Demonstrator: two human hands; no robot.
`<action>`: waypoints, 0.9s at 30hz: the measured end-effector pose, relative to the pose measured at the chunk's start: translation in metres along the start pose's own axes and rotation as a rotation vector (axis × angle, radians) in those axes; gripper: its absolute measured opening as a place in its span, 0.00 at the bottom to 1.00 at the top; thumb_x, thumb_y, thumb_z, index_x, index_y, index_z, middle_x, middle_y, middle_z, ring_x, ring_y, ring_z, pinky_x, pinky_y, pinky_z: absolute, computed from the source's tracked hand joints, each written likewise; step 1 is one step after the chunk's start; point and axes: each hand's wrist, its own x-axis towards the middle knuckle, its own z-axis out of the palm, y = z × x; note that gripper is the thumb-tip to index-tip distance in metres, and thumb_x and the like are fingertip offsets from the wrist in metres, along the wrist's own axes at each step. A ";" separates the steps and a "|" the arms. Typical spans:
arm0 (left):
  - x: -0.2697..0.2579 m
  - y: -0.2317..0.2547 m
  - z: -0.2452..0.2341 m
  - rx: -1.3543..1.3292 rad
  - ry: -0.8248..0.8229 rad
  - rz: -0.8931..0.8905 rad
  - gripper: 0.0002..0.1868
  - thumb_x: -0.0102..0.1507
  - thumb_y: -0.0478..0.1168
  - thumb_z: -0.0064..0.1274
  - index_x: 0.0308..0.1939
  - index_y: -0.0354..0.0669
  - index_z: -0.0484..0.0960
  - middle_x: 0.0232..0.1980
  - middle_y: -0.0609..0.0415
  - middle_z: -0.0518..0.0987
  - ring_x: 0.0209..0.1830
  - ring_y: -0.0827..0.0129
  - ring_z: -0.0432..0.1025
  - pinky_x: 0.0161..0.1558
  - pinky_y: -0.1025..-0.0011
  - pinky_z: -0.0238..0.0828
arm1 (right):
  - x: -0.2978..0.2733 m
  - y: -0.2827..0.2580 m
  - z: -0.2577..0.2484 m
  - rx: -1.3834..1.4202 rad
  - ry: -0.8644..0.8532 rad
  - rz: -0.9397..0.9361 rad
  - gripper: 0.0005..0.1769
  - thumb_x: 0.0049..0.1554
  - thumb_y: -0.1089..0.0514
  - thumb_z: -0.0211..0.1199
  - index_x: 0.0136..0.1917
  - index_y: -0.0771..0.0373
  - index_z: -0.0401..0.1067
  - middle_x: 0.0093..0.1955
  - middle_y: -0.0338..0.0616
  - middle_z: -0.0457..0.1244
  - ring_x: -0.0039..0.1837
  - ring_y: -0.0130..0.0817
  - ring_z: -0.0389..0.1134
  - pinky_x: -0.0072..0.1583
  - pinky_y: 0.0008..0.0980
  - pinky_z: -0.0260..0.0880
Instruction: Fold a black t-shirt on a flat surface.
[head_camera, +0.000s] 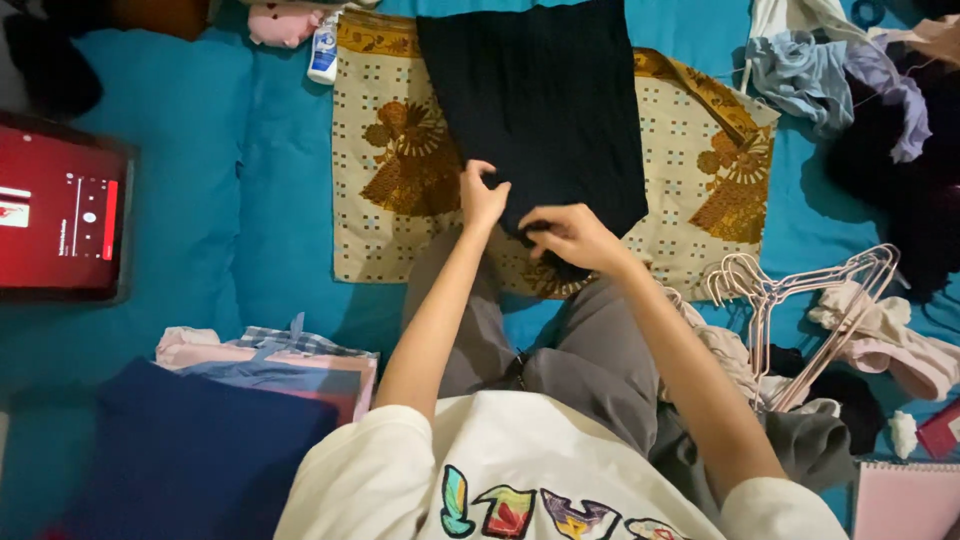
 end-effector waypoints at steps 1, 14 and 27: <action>0.008 -0.006 0.005 0.001 0.115 0.121 0.21 0.49 0.40 0.69 0.42 0.42 0.77 0.43 0.38 0.80 0.45 0.44 0.76 0.47 0.56 0.73 | -0.004 -0.001 -0.006 0.094 -0.128 0.001 0.11 0.62 0.64 0.59 0.57 0.69 0.74 0.43 0.45 0.72 0.45 0.31 0.76 0.47 0.30 0.75; 0.086 -0.152 0.068 -1.252 -0.181 -1.070 0.27 0.48 0.33 0.67 0.52 0.33 0.83 0.55 0.43 0.83 0.53 0.47 0.76 0.60 0.53 0.73 | -0.098 0.002 -0.159 0.466 -0.479 -0.139 0.11 0.49 0.68 0.67 0.46 0.77 0.78 0.47 0.60 0.70 0.43 0.52 0.72 0.44 0.44 0.73; 0.118 -0.072 0.012 -1.250 0.045 -0.756 0.17 0.65 0.45 0.61 0.51 0.38 0.79 0.51 0.47 0.81 0.51 0.56 0.75 0.52 0.58 0.75 | -0.169 0.042 -0.252 0.636 0.317 -0.302 0.10 0.56 0.64 0.63 0.49 0.73 0.76 0.41 0.50 0.69 0.38 0.35 0.68 0.43 0.31 0.66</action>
